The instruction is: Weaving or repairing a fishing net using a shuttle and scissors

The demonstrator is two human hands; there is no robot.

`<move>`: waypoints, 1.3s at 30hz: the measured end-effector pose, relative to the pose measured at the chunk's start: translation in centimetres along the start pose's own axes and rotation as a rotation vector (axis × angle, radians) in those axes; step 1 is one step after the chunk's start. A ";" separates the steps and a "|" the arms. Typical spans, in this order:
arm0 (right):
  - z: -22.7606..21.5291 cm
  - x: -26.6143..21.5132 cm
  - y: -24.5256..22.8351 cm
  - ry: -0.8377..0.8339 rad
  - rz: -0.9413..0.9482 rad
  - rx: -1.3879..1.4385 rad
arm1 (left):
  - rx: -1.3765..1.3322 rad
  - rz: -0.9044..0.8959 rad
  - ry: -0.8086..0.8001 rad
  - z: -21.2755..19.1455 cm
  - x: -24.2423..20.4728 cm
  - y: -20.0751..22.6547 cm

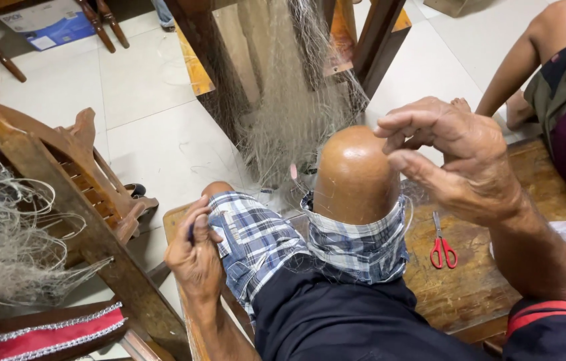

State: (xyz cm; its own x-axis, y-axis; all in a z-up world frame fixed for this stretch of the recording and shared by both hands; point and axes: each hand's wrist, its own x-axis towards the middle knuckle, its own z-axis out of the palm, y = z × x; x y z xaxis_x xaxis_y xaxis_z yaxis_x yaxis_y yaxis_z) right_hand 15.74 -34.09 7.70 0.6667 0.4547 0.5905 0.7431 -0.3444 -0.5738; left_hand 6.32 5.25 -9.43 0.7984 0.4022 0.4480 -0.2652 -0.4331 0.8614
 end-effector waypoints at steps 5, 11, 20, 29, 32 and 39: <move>-1.3 0.9 -1.5 -0.069 -0.023 -0.008 | -0.212 0.111 -0.245 0.7 -3.0 6.3; -0.9 2.5 -1.2 -0.093 0.067 0.094 | -0.240 0.328 -0.749 8.9 -6.7 10.0; -1.1 0.7 0.7 -0.136 0.063 0.060 | 0.069 0.501 -0.602 12.0 -8.5 8.2; -2.2 -1.7 3.0 -0.071 0.110 -0.024 | 0.129 0.574 -0.518 13.1 -9.2 6.9; -2.8 -3.4 3.5 -0.019 0.119 -0.080 | 0.122 0.578 -0.522 13.0 -9.0 6.4; -0.9 -11.9 9.4 0.121 -0.030 -0.227 | 0.161 0.428 -0.714 10.1 -7.7 7.6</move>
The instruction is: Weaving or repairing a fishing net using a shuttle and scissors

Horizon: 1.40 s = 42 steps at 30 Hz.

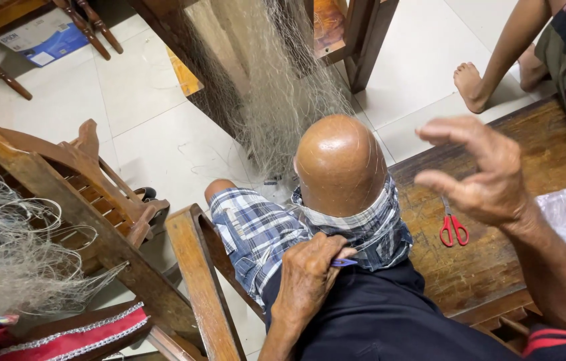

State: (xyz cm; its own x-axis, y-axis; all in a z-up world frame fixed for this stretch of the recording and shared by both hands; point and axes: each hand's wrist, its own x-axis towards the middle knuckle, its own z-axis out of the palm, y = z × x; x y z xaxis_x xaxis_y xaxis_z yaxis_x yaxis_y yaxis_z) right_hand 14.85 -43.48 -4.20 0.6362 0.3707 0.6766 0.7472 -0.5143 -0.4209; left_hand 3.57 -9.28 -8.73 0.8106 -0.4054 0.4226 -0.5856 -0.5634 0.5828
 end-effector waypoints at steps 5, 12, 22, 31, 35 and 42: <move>3.9 -3.5 -2.8 -0.027 -0.110 0.055 | -0.205 -0.016 -0.125 -2.9 0.0 1.8; 8.8 -5.2 -5.7 0.085 -0.109 -0.025 | -0.311 0.071 0.102 -5.4 0.9 5.1; 10.7 -5.7 -8.0 0.153 -0.096 -0.007 | -0.282 0.005 0.276 -6.5 0.1 4.7; 11.2 -5.9 -6.9 0.265 -0.021 -0.036 | -0.287 0.009 0.298 -6.2 0.6 4.9; 10.5 -6.4 -6.4 0.183 -0.079 -0.040 | -0.295 -0.010 0.337 -6.4 0.6 4.6; 8.6 -6.0 -4.1 -0.027 0.031 0.276 | -0.240 -0.082 0.384 -5.2 1.0 2.9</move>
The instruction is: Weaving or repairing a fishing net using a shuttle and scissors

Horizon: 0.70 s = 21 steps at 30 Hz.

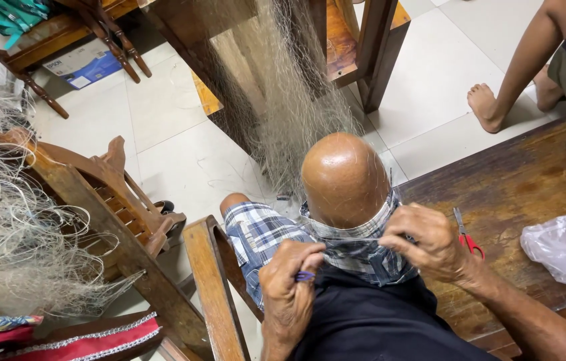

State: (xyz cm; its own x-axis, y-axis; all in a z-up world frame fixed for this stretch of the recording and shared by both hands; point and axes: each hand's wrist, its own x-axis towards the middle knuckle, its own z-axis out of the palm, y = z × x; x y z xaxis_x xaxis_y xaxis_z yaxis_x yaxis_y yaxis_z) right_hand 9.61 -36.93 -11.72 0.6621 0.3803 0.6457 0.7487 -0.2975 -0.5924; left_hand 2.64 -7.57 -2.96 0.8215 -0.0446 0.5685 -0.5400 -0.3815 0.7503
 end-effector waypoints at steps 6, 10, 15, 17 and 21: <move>-3.6 -1.7 2.8 0.058 0.143 0.172 | -0.106 0.008 0.178 -1.2 -2.1 -1.3; -4.7 1.8 -1.6 -0.021 0.007 0.140 | 0.095 0.236 -0.055 0.8 1.7 2.4; -5.5 7.7 -8.9 -0.137 -0.246 0.007 | 0.130 0.398 -0.217 2.2 2.8 2.1; -4.4 7.5 -8.8 -0.106 -0.256 0.012 | 0.148 0.387 -0.224 0.8 2.7 1.8; -1.7 5.2 -8.7 0.000 -0.133 0.001 | 0.226 0.347 -0.136 -3.3 3.8 4.1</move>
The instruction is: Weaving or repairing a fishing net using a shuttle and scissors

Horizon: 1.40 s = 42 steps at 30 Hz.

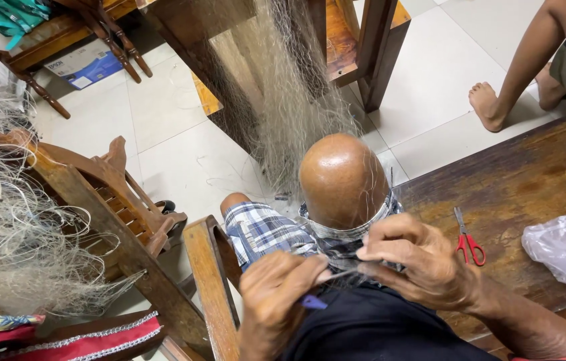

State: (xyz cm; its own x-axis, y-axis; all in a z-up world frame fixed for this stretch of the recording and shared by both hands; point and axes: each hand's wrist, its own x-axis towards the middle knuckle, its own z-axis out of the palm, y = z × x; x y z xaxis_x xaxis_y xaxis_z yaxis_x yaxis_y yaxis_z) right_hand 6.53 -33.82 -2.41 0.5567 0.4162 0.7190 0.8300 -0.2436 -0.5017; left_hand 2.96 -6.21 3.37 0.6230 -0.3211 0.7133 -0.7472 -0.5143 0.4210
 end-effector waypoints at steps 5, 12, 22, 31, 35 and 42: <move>2.8 -2.1 1.0 0.118 -0.060 -0.126 | 0.142 -0.080 0.092 -4.5 -1.7 1.7; 4.6 -4.5 4.9 0.252 0.061 -0.319 | 0.184 -0.156 -0.004 -11.1 -4.1 0.0; 3.2 -7.7 9.0 0.175 0.008 -0.261 | 0.263 -0.526 -0.090 -14.7 -11.7 -1.7; -4.8 -7.1 7.1 0.126 0.177 -0.153 | 0.491 -0.329 0.352 -10.1 -11.9 -4.4; -7.4 -7.3 6.2 -0.001 0.340 -0.128 | 0.562 -0.438 0.309 -10.2 -12.7 -6.1; -7.9 -4.0 5.4 -0.356 0.187 -0.237 | 0.724 -0.561 0.222 -11.0 -13.8 -7.3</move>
State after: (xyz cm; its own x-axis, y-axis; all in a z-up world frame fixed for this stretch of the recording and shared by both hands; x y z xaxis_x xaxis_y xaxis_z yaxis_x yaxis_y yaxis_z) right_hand 9.03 -43.73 -4.17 0.6857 0.6109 0.3958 0.7244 -0.5191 -0.4537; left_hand -2.74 10.75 -3.36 0.7339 0.2440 0.6339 0.0209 -0.9409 0.3380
